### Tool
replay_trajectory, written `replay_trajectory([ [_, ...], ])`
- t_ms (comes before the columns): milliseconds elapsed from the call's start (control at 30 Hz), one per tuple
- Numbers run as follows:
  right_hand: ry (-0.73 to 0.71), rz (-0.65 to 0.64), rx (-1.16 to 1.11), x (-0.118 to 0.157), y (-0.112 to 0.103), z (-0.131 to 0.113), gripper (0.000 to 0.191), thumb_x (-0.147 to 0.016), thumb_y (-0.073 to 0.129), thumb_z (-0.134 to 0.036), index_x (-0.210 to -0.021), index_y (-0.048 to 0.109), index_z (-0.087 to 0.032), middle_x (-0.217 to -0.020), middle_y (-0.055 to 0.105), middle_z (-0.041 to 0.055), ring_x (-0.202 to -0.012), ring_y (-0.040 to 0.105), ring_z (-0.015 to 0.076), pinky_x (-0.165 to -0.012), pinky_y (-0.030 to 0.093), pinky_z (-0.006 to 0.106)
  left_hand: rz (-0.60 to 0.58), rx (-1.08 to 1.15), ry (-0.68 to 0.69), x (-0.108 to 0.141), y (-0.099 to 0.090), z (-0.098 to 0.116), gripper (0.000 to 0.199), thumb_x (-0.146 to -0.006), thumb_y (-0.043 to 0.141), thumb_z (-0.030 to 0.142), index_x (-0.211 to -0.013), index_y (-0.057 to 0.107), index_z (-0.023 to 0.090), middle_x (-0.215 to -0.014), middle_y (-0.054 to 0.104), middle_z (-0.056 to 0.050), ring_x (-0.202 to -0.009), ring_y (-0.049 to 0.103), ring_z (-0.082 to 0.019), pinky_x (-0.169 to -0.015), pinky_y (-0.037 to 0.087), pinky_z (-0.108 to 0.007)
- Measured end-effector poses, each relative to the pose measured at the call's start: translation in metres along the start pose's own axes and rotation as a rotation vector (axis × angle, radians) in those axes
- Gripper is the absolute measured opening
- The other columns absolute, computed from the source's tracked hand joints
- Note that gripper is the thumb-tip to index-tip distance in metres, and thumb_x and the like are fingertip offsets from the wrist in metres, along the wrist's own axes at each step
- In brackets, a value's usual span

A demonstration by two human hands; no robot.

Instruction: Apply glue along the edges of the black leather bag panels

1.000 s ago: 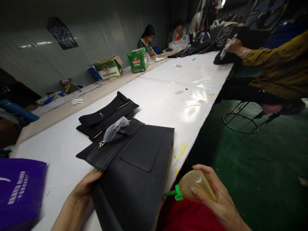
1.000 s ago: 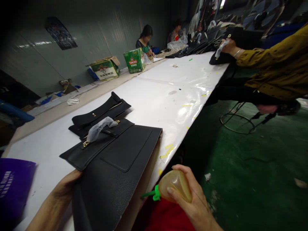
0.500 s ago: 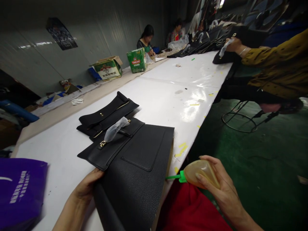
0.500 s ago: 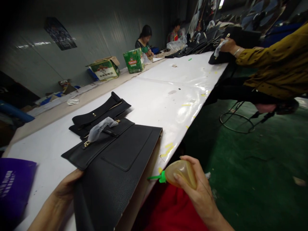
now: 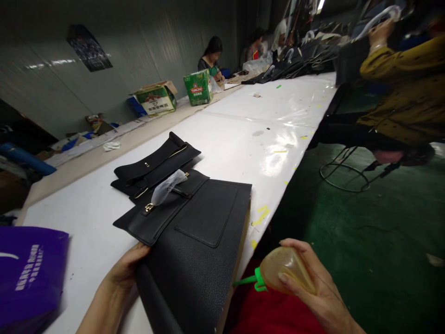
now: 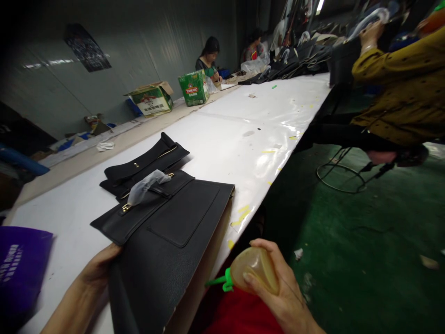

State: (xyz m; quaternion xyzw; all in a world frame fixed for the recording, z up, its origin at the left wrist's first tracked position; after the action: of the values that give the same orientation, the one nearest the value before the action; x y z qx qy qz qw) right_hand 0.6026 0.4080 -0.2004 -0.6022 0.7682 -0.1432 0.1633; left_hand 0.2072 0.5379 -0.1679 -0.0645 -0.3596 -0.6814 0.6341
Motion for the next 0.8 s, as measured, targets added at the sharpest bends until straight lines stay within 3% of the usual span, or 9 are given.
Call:
replay_trajectory([
  [300, -0.008, 0.163, 0.027, -0.019, -0.006, 0.001, 0.041, -0.086, 0.058, -0.048, -0.119, 0.047, -0.027, -0.114, 0.056, 0.0029, -0.095, 0.059, 0.0198, -0.078, 0.049, 0.024, -0.007, -0.021, 0.006, 0.002, 0.008, 0.000, 0.032, -0.050, 0.086, 0.016, -0.080, 0.080, 0.021, -0.080, 0.079, -0.007, -0.066, 0.073, -0.028, -0.071, 0.062, -0.034],
  [500, 0.087, 0.041, -0.030, -0.003, 0.001, 0.001, 0.042, -0.088, 0.056, -0.048, -0.122, 0.043, -0.027, -0.116, 0.055, 0.0037, -0.095, 0.059, 0.0201, -0.076, 0.049, 0.025, 0.004, -0.031, 0.031, 0.002, 0.007, 0.003, 0.029, -0.052, 0.083, 0.015, -0.081, 0.080, 0.019, -0.082, 0.079, -0.007, -0.071, 0.073, -0.031, -0.074, 0.062, -0.036],
  [667, 0.055, 0.164, 0.028, -0.011, -0.007, -0.001, 0.044, -0.085, 0.059, -0.050, -0.119, 0.046, -0.026, -0.117, 0.054, 0.0040, -0.098, 0.057, 0.0217, -0.081, 0.047, 0.027, 0.049, -0.033, 0.011, 0.002, 0.008, 0.004, 0.028, -0.051, 0.083, 0.014, -0.078, 0.080, 0.019, -0.081, 0.078, -0.008, -0.084, 0.072, -0.036, -0.087, 0.057, -0.042],
  [800, 0.103, 0.098, -0.075, -0.004, -0.001, -0.006, 0.043, -0.084, 0.060, -0.050, -0.118, 0.048, -0.027, -0.111, 0.058, 0.0020, -0.093, 0.059, 0.0198, -0.077, 0.048, 0.024, 0.026, -0.039, 0.029, 0.003, 0.014, 0.005, 0.029, -0.048, 0.085, 0.016, -0.076, 0.080, 0.019, -0.079, 0.078, -0.008, -0.077, 0.073, -0.035, -0.085, 0.058, -0.042],
])
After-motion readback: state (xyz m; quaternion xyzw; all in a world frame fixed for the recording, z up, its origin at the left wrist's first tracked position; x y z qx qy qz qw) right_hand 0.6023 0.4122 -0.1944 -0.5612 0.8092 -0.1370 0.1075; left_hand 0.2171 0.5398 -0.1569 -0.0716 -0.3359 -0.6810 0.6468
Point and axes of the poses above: each hand's wrist, its own x-axis away from the middle knuckle, its own y-axis out of the palm, z = x × y, the point moved 1 cm from there along -x, towards the middle knuckle
